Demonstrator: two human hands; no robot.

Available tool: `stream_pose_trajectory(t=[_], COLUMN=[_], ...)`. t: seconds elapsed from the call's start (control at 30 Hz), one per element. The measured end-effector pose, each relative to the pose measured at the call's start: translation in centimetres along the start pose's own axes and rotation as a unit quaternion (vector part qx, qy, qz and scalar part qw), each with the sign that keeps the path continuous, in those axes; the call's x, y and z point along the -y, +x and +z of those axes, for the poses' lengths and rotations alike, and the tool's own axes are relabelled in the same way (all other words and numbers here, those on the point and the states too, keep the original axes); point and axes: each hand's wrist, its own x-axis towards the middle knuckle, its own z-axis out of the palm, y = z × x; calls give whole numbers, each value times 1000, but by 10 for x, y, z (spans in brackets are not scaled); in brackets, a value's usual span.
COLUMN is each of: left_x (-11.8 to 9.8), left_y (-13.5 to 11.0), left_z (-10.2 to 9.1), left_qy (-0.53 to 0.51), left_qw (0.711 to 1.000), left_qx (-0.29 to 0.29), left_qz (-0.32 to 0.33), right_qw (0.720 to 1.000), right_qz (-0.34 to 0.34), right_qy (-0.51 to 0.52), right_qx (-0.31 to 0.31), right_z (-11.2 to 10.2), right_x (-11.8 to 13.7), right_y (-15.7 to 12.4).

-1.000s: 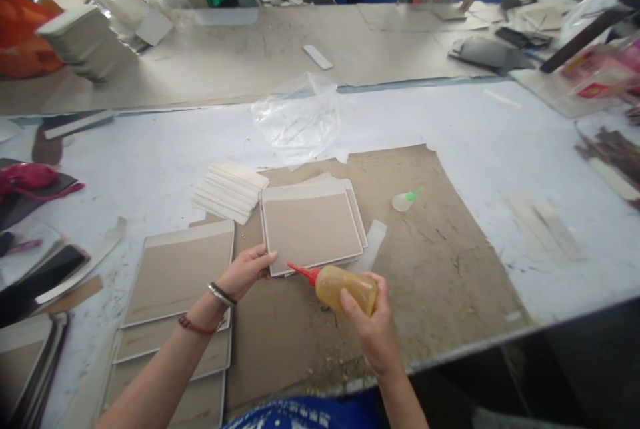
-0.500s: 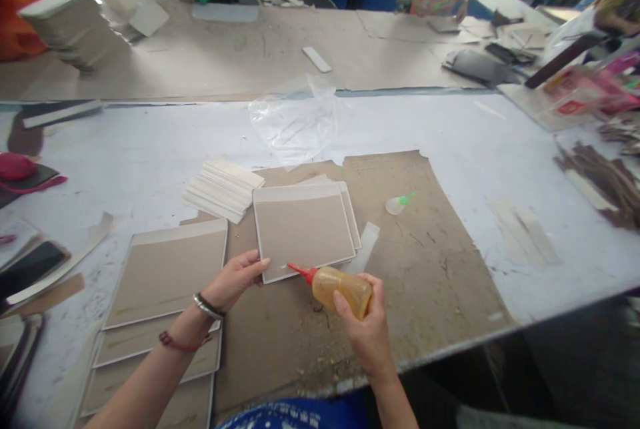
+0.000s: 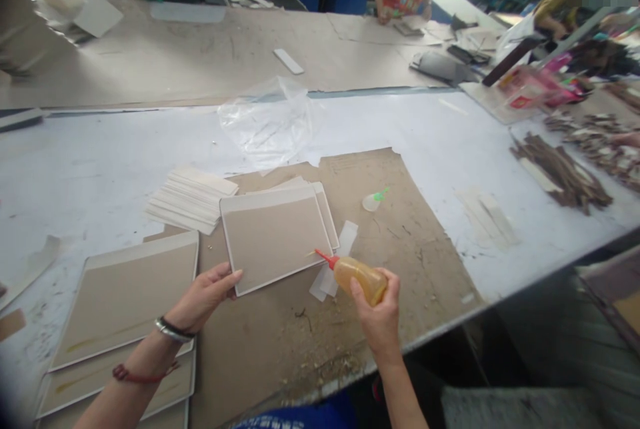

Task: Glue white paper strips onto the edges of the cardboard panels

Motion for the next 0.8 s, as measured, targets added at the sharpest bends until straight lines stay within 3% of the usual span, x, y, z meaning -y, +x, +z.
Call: stream_pose_trajectory(t=[0.2, 0.5, 0.7, 0.8], left_x=[3, 5, 12, 14], left_y=[1, -5, -10, -18], left_z=[-1, 3, 1, -2], left_qy=[-16, -34, -81, -132], left_qw=[1000, 999, 997, 991], left_qx=[-2, 5, 11, 21], left_qz=[-5, -8, -9, -14], right_qw=[1000, 994, 990, 983], right_qz=[-10, 17, 32, 46], right_qy=[-15, 43, 78, 97], right_qx=[-26, 104, 113, 146], right_z=[-5, 16, 30, 30], right_x=[3, 26, 41, 42], right_y=[2, -45, -66, -70])
